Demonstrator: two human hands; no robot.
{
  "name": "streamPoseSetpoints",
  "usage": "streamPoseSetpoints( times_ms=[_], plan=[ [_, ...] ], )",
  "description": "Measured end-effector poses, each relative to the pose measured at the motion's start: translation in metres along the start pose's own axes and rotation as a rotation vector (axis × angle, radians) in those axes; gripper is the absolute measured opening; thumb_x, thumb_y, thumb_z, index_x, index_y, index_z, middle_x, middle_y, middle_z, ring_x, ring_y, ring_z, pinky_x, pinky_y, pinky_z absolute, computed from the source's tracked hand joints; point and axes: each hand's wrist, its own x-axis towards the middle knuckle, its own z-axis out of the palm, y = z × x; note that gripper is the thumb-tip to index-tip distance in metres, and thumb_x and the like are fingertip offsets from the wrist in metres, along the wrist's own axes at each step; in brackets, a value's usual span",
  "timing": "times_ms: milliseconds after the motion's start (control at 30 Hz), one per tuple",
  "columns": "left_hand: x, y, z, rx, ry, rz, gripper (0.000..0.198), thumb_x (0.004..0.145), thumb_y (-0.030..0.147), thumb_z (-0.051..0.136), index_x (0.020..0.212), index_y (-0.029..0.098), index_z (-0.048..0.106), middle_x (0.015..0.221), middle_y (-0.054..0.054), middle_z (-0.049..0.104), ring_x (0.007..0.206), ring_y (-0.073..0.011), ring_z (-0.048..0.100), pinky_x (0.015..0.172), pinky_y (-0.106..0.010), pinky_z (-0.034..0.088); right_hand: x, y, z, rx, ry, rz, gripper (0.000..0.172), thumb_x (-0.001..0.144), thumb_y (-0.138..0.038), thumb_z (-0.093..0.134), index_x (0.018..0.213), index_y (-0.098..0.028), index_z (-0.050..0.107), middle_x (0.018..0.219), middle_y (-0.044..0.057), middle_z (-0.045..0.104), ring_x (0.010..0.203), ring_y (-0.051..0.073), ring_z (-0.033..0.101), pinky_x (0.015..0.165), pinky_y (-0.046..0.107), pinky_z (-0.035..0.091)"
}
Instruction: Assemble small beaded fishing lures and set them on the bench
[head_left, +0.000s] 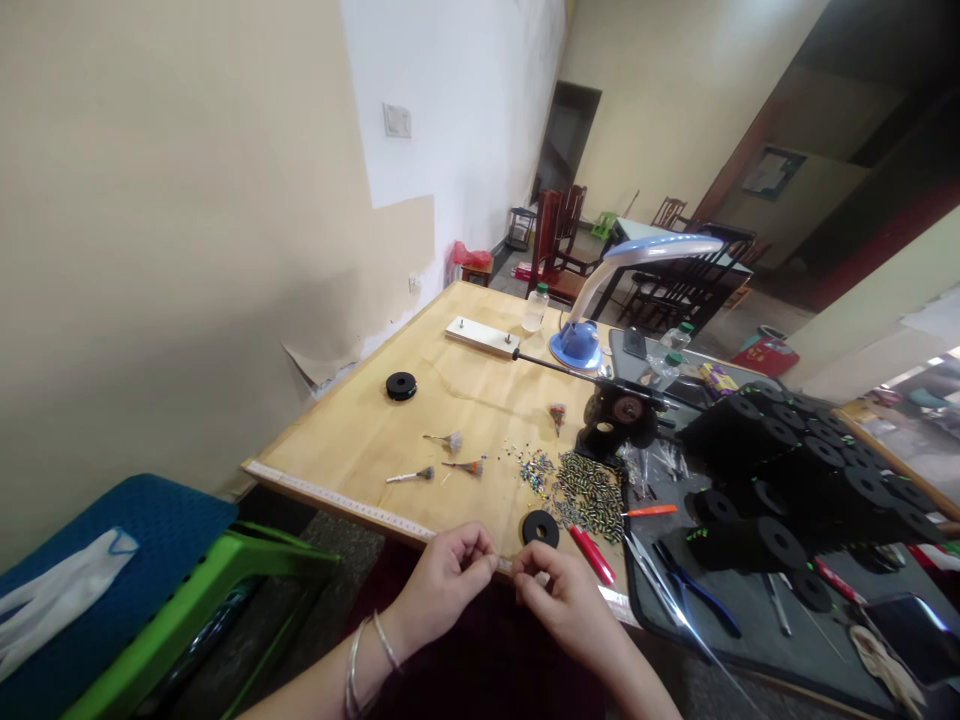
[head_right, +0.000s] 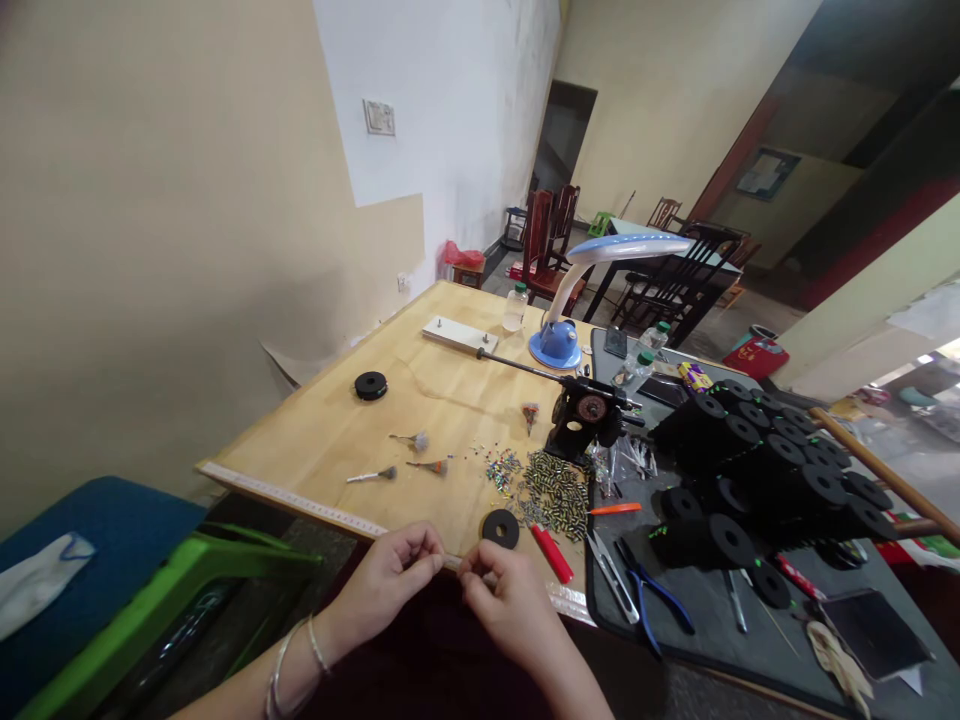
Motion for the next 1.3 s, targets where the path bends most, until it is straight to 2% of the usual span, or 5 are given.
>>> streamPoseSetpoints(
  times_ms=[133,400,567,800,1300],
  plan=[
    [0.0,-0.003,-0.004,-0.04,0.026,-0.038,0.017,0.074,0.03,0.056,0.065,0.018,0.049,0.056,0.007,0.038,0.055,-0.0107,0.035,0.053,-0.022,0.03,-0.001,0.004,-0.001,0.233,-0.076,0.113,0.009,0.083,-0.029,0.048,0.082,-0.02,0.052,0.062,-0.005,0.053,0.049,0.01,0.049,0.041,0.017,0.034],
    [-0.003,-0.011,-0.002,-0.038,-0.004,-0.012,0.016,0.077,0.029,0.055,0.067,0.017,0.051,0.059,0.005,0.043,0.058,-0.0119,0.038,0.056,-0.023,0.032,0.001,-0.003,-0.003,-0.019,0.056,-0.053,0.013,0.083,-0.023,0.052,0.071,-0.017,0.056,0.057,-0.006,0.04,0.056,0.011,0.038,0.052,0.023,0.028],
    [-0.004,-0.01,-0.004,-0.056,0.012,-0.019,0.017,0.076,0.03,0.056,0.066,0.018,0.05,0.058,0.006,0.041,0.057,-0.0118,0.036,0.055,-0.023,0.03,-0.001,-0.004,-0.007,-0.068,0.024,-0.08,0.008,0.082,-0.018,0.05,0.081,-0.018,0.058,0.063,-0.004,0.05,0.06,0.013,0.046,0.056,0.023,0.034],
    [-0.002,-0.009,-0.006,-0.101,0.037,-0.032,0.02,0.076,0.033,0.055,0.065,0.018,0.048,0.058,0.006,0.038,0.057,-0.0114,0.035,0.055,-0.023,0.029,-0.007,-0.006,-0.018,-0.199,-0.036,-0.074,0.032,0.068,0.002,0.044,0.089,-0.02,0.056,0.075,-0.002,0.066,0.061,0.012,0.056,0.055,0.021,0.038],
    [-0.002,-0.02,-0.001,0.096,-0.075,0.047,0.014,0.078,0.023,0.053,0.067,0.016,0.059,0.062,0.002,0.054,0.063,-0.014,0.049,0.061,-0.024,0.038,-0.013,-0.046,-0.026,-0.24,0.037,-0.114,0.039,0.075,0.0,0.041,0.106,-0.021,0.051,0.088,-0.001,0.063,0.058,0.011,0.053,0.057,0.023,0.039]
  ],
)
